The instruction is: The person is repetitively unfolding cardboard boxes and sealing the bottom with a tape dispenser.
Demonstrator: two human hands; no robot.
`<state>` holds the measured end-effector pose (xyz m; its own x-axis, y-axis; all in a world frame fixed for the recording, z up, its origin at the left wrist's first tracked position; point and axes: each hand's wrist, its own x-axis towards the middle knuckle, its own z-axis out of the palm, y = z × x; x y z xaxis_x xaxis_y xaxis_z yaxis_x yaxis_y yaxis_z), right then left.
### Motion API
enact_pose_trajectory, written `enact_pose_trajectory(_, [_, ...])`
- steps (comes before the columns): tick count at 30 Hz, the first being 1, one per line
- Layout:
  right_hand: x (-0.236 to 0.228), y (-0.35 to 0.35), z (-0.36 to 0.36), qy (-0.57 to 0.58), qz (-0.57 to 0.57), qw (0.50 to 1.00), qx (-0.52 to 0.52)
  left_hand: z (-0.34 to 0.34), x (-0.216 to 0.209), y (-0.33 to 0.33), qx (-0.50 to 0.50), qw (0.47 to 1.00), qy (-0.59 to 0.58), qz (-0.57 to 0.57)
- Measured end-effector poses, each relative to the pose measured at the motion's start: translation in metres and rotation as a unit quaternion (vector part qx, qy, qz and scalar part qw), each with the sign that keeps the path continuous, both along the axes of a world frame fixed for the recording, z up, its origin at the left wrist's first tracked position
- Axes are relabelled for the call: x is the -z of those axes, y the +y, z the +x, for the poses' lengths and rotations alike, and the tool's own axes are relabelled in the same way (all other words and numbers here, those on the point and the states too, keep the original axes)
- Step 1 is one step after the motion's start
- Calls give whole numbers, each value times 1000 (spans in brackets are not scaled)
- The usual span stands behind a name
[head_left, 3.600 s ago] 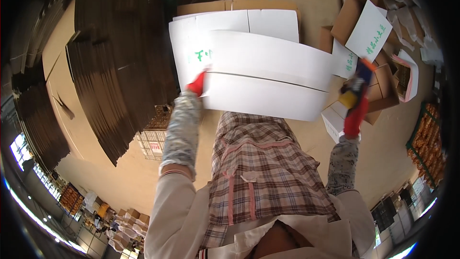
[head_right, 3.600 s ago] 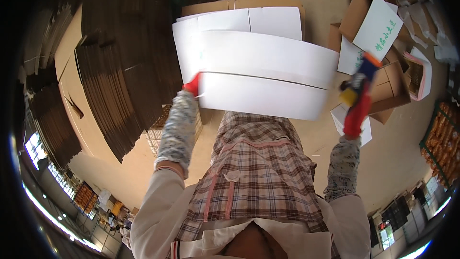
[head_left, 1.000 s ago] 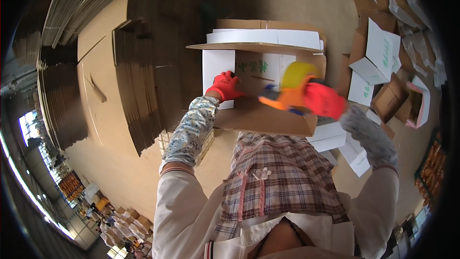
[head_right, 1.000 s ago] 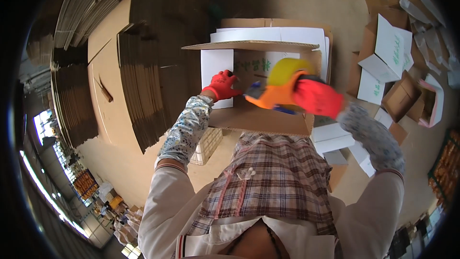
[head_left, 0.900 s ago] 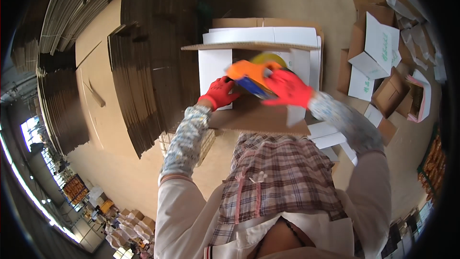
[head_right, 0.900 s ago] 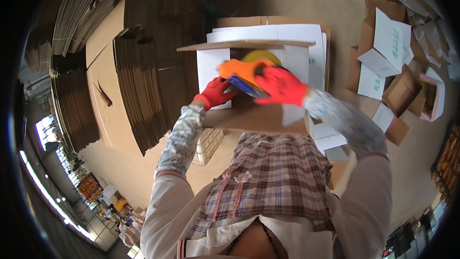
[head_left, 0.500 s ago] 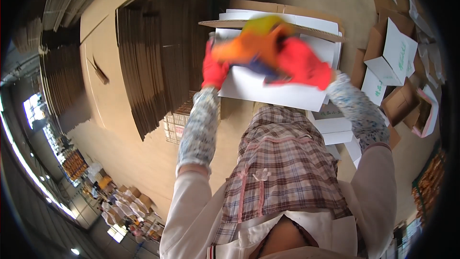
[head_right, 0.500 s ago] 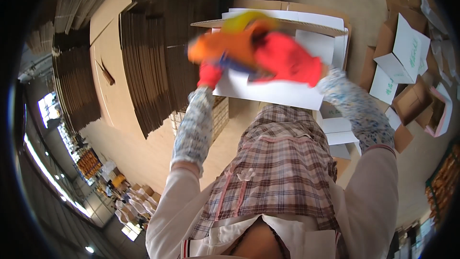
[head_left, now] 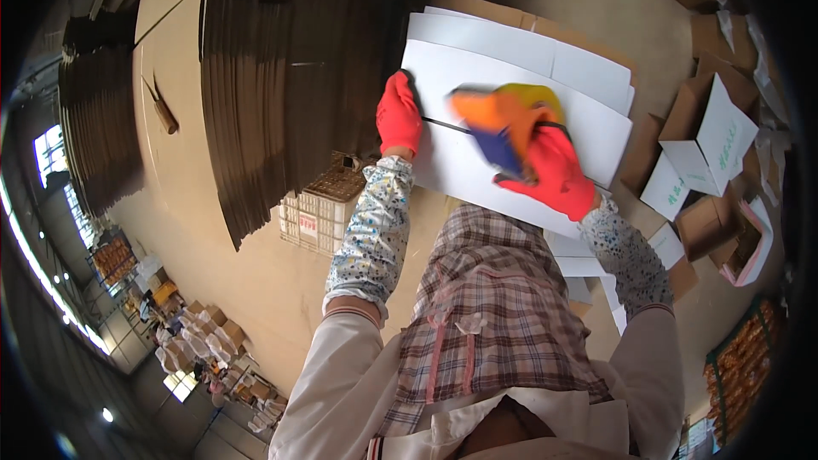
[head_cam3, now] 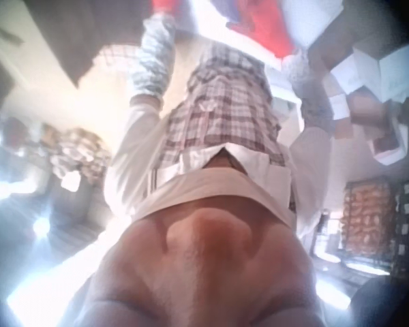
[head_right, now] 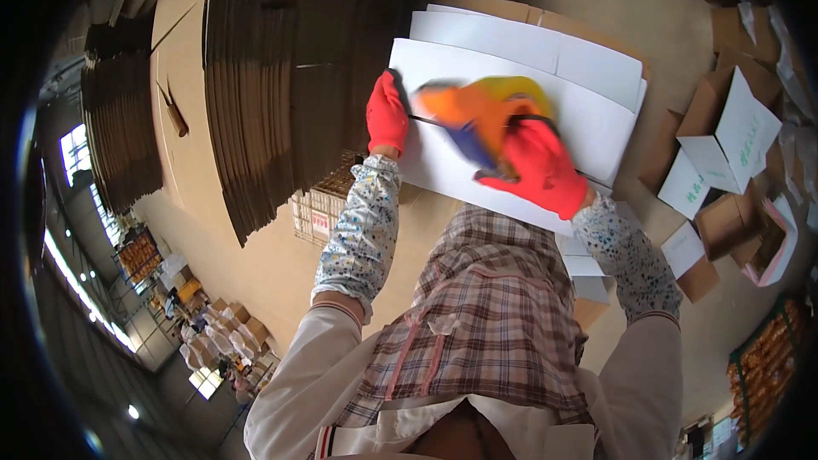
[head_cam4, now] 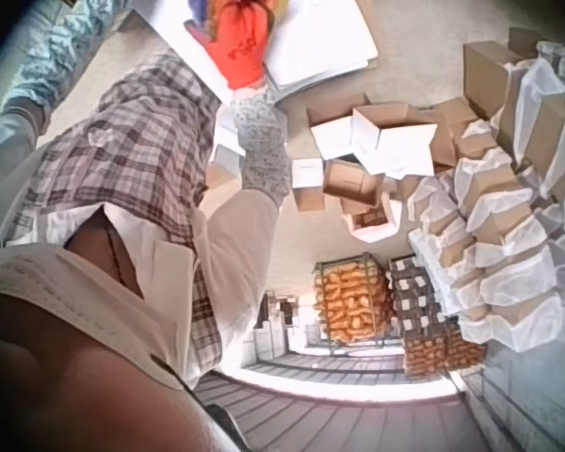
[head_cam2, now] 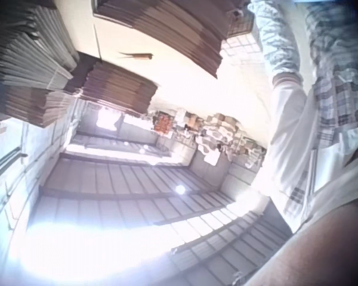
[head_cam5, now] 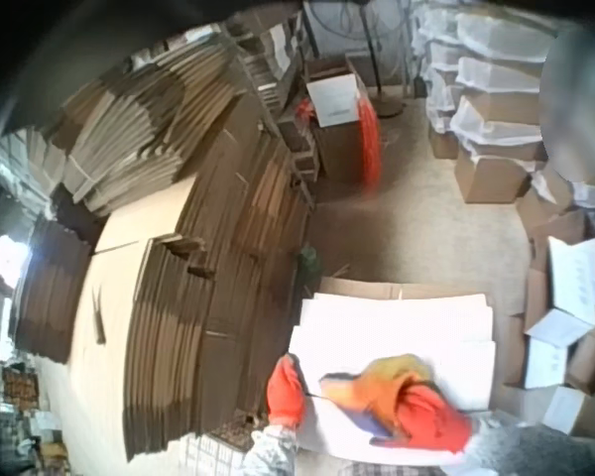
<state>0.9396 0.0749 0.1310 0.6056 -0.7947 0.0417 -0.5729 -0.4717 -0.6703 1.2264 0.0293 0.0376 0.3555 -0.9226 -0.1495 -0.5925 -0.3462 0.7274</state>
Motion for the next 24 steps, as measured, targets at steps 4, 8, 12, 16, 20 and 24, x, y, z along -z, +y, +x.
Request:
enact_pose_trajectory(4, [-4,-47,49,-21,-215,959,-186,18,-46,1,25,976,208,57])
enact_pose_trajectory(8, [16,-54,58,-55,-234,954,-177,50,-140,9,263,922,270,-85])
enact_pose_trajectory(12, [30,-44,55,-50,-205,960,-185,57,-183,13,461,883,89,1])
enact_pose_trajectory(16, [0,-54,54,-75,-146,951,-263,37,-181,21,402,861,312,-16])
enact_pose_trajectory(20, [-49,-71,36,-102,278,920,-258,53,-154,27,0,915,391,-101])
enact_pose_trajectory(24, [-60,-60,47,-154,105,982,-34,98,-78,18,-3,955,-198,-222])
